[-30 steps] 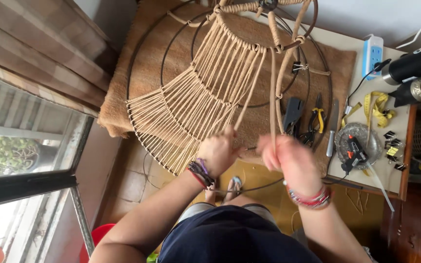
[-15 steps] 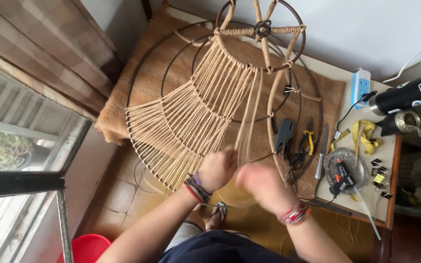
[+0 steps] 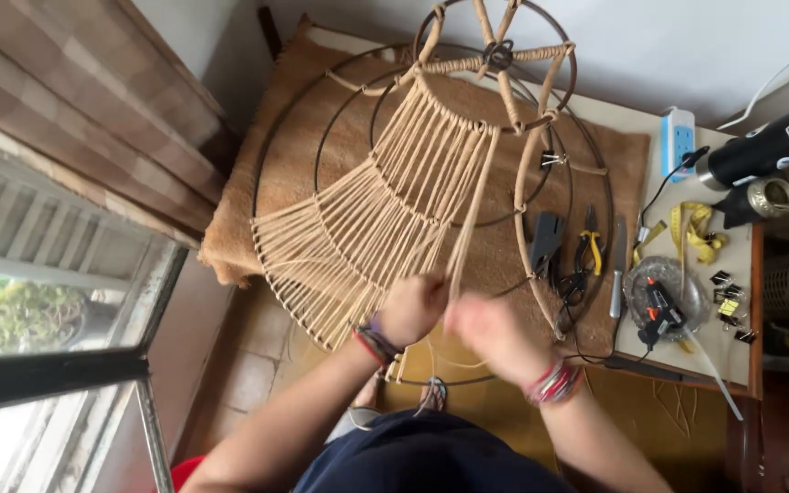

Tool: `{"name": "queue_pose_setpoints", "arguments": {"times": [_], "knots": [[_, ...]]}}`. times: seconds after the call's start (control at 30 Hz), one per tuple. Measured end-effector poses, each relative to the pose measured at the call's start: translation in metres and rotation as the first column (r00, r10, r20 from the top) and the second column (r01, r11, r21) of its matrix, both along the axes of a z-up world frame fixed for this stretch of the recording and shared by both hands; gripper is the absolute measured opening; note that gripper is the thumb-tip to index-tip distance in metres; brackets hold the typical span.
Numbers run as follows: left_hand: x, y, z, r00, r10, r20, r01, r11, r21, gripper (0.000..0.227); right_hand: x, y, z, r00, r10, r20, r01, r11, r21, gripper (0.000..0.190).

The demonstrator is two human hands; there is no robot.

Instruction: Assembling a wicker furniture piece by securing rattan strands to a frame using a stapler, pliers, and hot glue.

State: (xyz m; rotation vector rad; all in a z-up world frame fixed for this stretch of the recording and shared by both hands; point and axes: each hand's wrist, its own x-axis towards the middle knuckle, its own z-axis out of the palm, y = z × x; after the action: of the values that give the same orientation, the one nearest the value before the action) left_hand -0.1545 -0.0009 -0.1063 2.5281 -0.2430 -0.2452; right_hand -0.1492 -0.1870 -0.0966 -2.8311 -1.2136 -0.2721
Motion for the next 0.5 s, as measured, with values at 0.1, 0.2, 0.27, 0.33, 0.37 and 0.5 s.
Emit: {"name": "queue_pose_setpoints", "arguments": {"times": [0.1, 0.2, 0.27, 0.33, 0.37, 0.5], "knots": [[-0.018, 0.011, 0.063, 0.826, -0.058, -0.561, -0.492, 0.411, -0.767, 0.034, -0.029, -0.023, -0.044, 0.495, -0.242, -0.835, 0.156, 0.970, -0.188, 0.034], [-0.014, 0.010, -0.001, 0.792, -0.164, -0.587, -0.537, 0.270, -0.799, 0.037, -0.025, -0.016, -0.035, 0.338, -0.174, -0.925, 0.203, 0.973, -0.109, 0.032], [-0.002, 0.010, -0.022, 0.900, -0.070, -0.429, -0.291, 0.638, -0.713, 0.043, 0.005, 0.011, 0.021, 0.280, 0.417, -0.865, 0.849, 0.313, 0.426, 0.044], [0.009, 0.001, -0.053, 0.943, 0.051, -0.328, -0.230, 0.813, -0.535, 0.049, 0.036, 0.009, 0.032, 0.383, 0.551, -0.742, 0.777, 0.243, 0.581, 0.054], [0.014, -0.003, -0.068, 0.972, 0.142, -0.189, -0.196, 0.931, -0.308, 0.056, 0.051, 0.009, 0.037, 0.463, 0.666, -0.585, 0.685, 0.151, 0.713, 0.069], [0.012, -0.004, -0.050, 0.969, 0.209, -0.131, -0.234, 0.947, -0.220, 0.040, 0.043, -0.002, -0.033, 0.562, 0.498, -0.660, 0.670, 0.194, 0.717, 0.033]]}}
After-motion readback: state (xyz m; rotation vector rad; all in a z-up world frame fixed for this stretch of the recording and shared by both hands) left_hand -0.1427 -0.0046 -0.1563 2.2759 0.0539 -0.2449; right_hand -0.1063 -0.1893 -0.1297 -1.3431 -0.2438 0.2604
